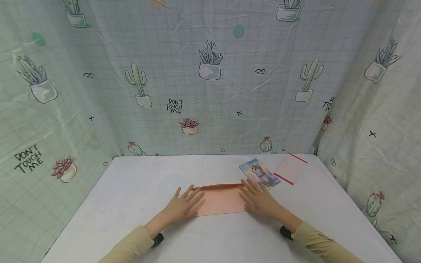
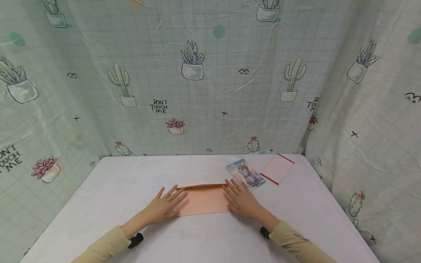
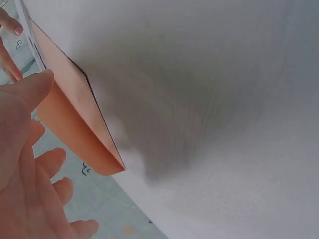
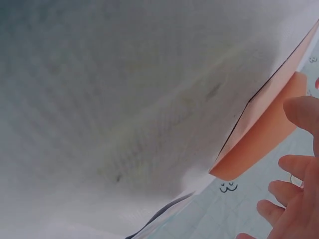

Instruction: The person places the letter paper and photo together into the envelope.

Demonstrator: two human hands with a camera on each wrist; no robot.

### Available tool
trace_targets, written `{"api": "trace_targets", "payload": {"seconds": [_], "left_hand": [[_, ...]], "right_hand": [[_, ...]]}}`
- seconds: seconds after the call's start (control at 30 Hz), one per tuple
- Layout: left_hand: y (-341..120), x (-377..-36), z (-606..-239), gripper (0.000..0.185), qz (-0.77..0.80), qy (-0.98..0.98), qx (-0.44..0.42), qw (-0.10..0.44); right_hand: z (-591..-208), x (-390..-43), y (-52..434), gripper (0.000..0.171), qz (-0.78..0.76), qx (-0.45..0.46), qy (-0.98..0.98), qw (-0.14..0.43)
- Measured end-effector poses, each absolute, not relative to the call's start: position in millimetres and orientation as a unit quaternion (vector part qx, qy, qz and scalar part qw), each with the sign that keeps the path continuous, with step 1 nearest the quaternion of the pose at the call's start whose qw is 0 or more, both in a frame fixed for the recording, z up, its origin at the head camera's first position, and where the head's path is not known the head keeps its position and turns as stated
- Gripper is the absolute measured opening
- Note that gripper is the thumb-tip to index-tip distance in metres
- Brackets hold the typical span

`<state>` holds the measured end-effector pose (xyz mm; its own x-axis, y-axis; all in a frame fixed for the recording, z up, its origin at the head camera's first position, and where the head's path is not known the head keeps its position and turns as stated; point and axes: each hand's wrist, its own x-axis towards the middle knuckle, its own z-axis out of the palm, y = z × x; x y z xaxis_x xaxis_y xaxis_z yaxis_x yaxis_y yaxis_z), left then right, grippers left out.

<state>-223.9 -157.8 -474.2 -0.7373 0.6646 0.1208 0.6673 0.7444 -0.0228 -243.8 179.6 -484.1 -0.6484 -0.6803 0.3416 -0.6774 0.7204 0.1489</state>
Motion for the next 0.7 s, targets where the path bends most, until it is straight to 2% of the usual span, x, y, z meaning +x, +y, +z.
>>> {"api": "trace_targets", "payload": {"seconds": [0.43, 0.7], "left_hand": [[-152.6, -227.2, -477.7, 0.06, -0.003, -0.905, -0.421, 0.066], [-150.8, -229.1, -479.5, 0.059, 0.032, -0.906, -0.419, 0.06]], "right_hand": [[-485.5, -244.5, 175.4, 0.058, -0.048, 0.41, -0.89, 0.193], [-489.5, -245.1, 174.9, 0.059, -0.065, 0.414, -0.891, 0.174]]}}
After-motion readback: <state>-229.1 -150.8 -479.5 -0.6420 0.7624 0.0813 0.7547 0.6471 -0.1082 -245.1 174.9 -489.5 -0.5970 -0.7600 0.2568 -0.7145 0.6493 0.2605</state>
